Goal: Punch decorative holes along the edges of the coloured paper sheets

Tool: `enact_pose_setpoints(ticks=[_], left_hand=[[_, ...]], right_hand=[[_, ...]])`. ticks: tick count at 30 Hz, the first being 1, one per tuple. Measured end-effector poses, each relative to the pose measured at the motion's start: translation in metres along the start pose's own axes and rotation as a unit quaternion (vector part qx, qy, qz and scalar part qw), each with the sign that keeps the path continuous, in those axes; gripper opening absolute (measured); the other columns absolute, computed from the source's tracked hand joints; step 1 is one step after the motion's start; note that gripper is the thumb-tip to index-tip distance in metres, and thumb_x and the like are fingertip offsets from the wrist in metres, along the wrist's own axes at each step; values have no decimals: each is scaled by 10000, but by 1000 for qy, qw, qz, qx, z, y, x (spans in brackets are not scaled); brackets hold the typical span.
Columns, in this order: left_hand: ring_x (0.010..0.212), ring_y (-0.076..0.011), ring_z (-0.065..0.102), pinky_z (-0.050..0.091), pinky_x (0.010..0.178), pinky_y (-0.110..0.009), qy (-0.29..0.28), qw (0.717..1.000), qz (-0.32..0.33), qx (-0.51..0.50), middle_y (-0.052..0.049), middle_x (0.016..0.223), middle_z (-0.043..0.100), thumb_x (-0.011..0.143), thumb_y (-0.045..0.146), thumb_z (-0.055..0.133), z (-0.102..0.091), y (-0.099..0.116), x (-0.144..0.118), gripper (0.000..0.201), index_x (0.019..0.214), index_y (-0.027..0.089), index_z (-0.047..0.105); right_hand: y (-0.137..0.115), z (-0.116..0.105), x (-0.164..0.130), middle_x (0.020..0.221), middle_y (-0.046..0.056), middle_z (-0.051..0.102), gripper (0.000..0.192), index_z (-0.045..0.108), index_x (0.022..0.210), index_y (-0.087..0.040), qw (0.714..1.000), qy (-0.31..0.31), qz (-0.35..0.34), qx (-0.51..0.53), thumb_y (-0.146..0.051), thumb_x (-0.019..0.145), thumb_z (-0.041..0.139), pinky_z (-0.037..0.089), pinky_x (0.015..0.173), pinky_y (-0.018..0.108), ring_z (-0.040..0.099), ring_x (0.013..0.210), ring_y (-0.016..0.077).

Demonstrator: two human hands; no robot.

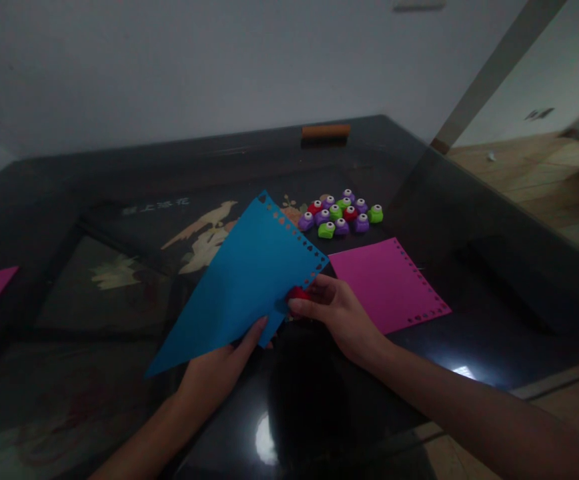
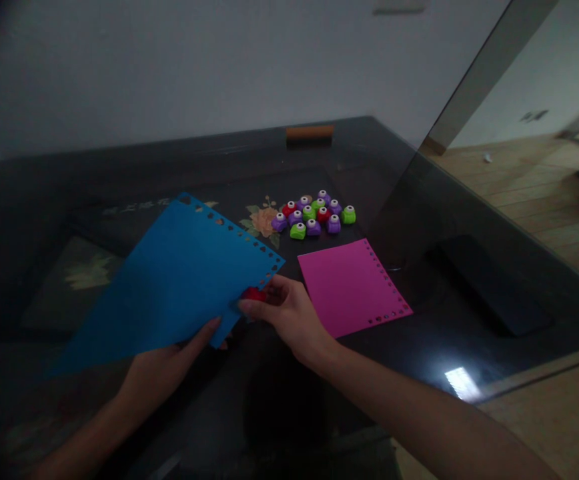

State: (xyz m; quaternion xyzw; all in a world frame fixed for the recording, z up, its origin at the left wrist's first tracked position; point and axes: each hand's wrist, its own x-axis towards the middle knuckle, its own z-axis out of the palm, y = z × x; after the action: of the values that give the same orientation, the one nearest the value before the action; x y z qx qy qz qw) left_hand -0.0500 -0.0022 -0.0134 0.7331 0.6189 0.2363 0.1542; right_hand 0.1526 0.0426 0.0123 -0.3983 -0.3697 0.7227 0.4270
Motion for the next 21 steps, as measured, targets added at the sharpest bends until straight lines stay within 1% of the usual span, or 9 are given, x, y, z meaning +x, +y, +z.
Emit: enact_pose_setpoints(ticks=[3, 6, 9, 14, 18, 21], left_hand=[[771, -248, 678, 520, 820, -374, -30, 999, -16, -25, -29, 730, 725, 805, 525, 440, -2, 5, 3, 374, 819, 270, 714], [739, -244, 687, 512, 844, -411, -53, 995, -57, -63, -12, 724, 731, 829, 546, 410, -4, 15, 8, 419, 729, 275, 713], [741, -249, 690, 499, 868, -433, -38, 991, -82, -102, -16, 713, 734, 809, 569, 443, -7, 24, 12, 430, 675, 257, 706], [743, -244, 686, 487, 891, -420, 2, 990, -75, -121, -19, 710, 736, 782, 548, 493, -10, 30, 15, 397, 647, 244, 709], [708, -221, 688, 494, 887, -385, 1, 988, -81, -131, 3, 687, 735, 791, 527, 484, -11, 31, 16, 383, 664, 252, 718], [708, -219, 688, 488, 896, -384, -2, 990, -80, -113, 8, 671, 732, 800, 530, 466, -12, 30, 16, 406, 628, 255, 710]], right_hand=[[-1, 1, -1, 832, 14, 660, 333, 630, 842, -189, 1000, -5, -8, -2, -318, 580, 791, 483, 711, 292, 605, 728, 136], [-3, 2, -1, 821, 10, 661, 325, 632, 837, -191, 1000, -10, -11, -3, -322, 584, 789, 485, 710, 290, 607, 723, 135], [-3, 4, -1, 821, 7, 661, 326, 638, 838, -192, 1000, -14, -9, 6, -302, 575, 796, 485, 709, 282, 607, 725, 131], [-4, 5, -2, 804, -2, 660, 307, 637, 832, -189, 1000, -18, -14, 20, -269, 578, 791, 489, 713, 283, 610, 715, 127], [-3, 4, -1, 805, 2, 663, 306, 636, 839, -185, 999, -30, -18, 8, -290, 591, 782, 494, 728, 295, 617, 717, 132], [-3, 4, 0, 802, -4, 665, 288, 640, 826, -192, 999, -36, -12, -13, -294, 594, 778, 496, 749, 298, 623, 732, 133]])
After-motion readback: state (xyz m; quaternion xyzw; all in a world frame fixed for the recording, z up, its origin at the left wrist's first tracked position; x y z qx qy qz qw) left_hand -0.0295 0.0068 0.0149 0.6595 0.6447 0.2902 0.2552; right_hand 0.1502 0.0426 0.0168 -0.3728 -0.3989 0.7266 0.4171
